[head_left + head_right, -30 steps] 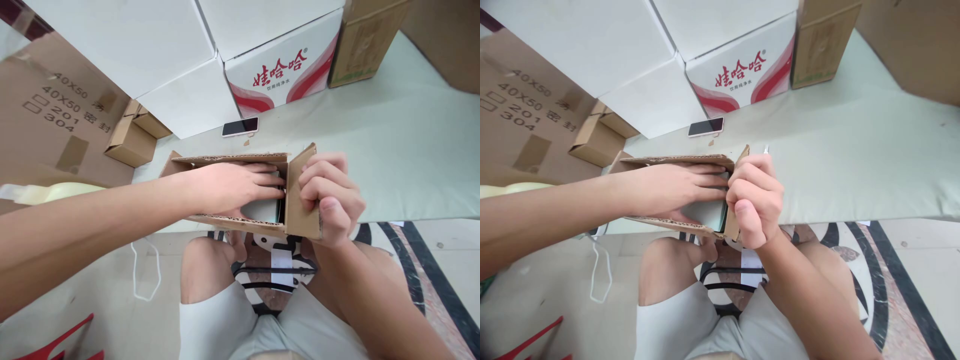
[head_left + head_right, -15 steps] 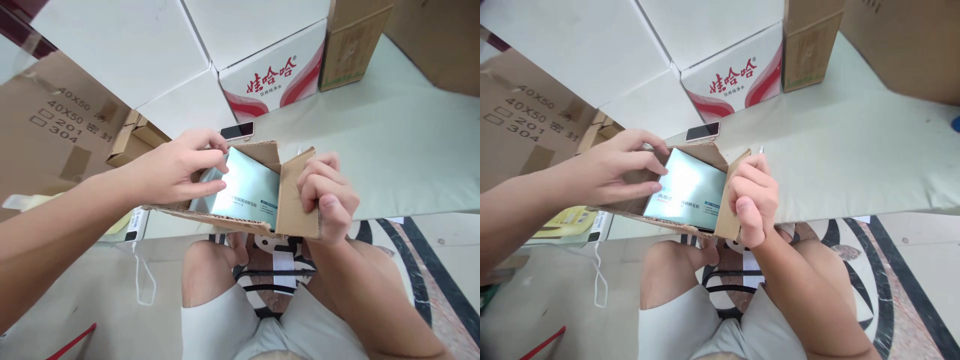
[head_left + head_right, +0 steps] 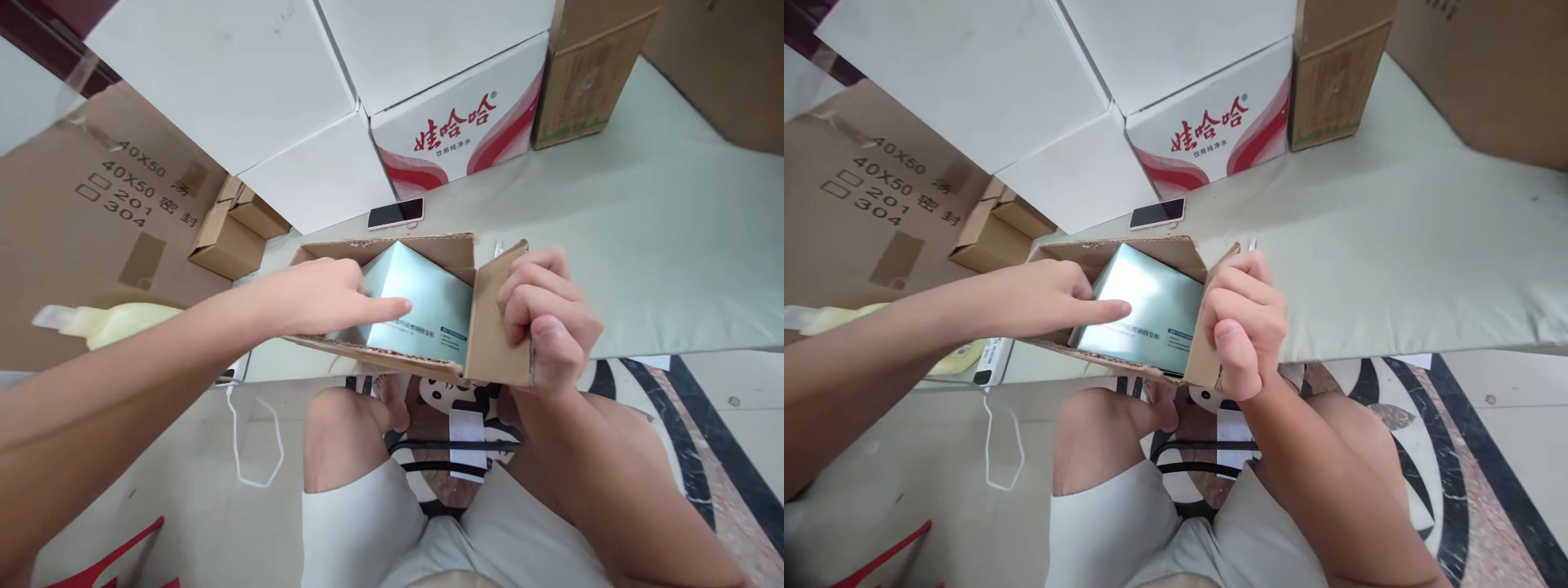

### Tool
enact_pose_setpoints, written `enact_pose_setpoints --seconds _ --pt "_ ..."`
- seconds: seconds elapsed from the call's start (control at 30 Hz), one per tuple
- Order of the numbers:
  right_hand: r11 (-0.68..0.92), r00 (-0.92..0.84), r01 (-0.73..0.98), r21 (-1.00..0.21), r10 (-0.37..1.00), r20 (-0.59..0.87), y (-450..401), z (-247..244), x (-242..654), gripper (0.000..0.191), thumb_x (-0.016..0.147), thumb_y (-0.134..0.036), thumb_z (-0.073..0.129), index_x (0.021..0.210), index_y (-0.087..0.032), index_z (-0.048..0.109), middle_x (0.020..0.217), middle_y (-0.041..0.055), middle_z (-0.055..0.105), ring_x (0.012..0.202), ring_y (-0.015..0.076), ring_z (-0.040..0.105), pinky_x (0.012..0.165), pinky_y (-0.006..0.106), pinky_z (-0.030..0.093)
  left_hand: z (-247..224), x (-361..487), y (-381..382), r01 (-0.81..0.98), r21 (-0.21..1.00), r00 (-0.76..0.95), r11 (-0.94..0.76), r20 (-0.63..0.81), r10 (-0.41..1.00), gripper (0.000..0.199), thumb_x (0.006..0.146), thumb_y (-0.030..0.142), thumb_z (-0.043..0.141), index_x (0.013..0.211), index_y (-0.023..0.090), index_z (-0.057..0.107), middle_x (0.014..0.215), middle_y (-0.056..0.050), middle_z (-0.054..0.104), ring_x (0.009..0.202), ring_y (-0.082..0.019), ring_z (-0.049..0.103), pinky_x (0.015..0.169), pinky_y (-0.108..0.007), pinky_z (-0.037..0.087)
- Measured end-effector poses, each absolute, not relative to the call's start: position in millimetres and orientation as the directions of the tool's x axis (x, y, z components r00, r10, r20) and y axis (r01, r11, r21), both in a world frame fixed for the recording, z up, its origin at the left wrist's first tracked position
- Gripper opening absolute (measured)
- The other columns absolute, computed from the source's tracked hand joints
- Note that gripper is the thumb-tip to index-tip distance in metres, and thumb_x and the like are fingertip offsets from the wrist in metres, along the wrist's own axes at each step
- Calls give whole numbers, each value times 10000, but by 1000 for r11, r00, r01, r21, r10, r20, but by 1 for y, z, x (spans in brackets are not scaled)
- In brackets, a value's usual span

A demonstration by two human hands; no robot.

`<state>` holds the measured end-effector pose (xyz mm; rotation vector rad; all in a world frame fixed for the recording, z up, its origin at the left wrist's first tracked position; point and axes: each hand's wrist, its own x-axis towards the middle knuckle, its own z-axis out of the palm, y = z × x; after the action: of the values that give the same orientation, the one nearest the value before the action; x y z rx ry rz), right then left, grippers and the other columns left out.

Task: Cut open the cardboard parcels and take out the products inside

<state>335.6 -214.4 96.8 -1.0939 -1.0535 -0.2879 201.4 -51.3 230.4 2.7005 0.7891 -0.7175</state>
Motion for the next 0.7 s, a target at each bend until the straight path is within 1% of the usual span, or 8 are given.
enact_pose_setpoints --seconds 0.1,0.2,0.27,0.33,0.43,0.5,0.6,0.7 --pt "566 522 601 -565 258 813 -216 97 339 461 990 -325 393 546 -210 348 520 23 400 586 179 392 695 418 324 229 181 -35 639 142 700 -756 -515 495 662 867 720 563 454 227 407 428 -24 411 370 -152 353 451 -335 253" --pt "601 591 561 -569 192 784 -213 97 343 463 993 -303 381 544 -202 331 503 20 375 585 179 391 685 401 302 230 161 -26 755 191 634 -628 -457 623 674 857 741 562 456 228 389 450 0 340 384 -132 300 450 -321 201" --pt "602 632 556 -573 141 762 -210 98 346 457 991 -285 369 544 -203 318 502 22 361 577 182 382 690 403 301 231 155 -24 778 189 619 -600 -393 680 606 826 751 586 527 233 491 516 -6 430 442 -155 408 464 -310 257" --pt "597 637 562 -572 128 760 -208 98 345 456 994 -282 357 546 -208 314 506 24 356 571 186 373 696 409 307 233 157 -23 775 145 622 -615 -345 703 522 788 763 614 724 246 643 678 -36 618 577 -208 574 513 -314 373" --pt "596 581 575 -560 184 793 -207 99 335 460 996 -298 365 545 -212 337 511 25 387 582 187 376 692 411 305 237 169 -22 743 8 626 -669 -361 691 609 742 782 649 1008 237 703 887 -87 745 720 -274 682 597 -341 467" --pt "598 522 593 -539 224 823 -207 99 324 446 995 -299 366 559 -207 358 522 22 424 603 183 396 690 410 308 238 179 -22 687 -80 647 -722 -385 658 623 750 789 636 992 221 712 838 -96 746 706 -286 687 624 -354 478" --pt "579 439 639 -506 266 858 -208 97 306 410 995 -301 337 597 -207 365 537 18 441 650 184 446 702 421 323 232 192 -26 580 -135 675 -803 -473 567 613 784 811 583 786 213 716 682 -88 693 688 -287 682 673 -374 488" --pt "543 406 689 -481 260 876 -207 94 299 371 984 -296 331 625 -214 379 585 28 452 721 197 488 705 426 353 218 203 -34 538 -167 662 -826 -523 537 681 742 864 577 761 199 720 702 -112 692 802 -332 704 754 -412 506"
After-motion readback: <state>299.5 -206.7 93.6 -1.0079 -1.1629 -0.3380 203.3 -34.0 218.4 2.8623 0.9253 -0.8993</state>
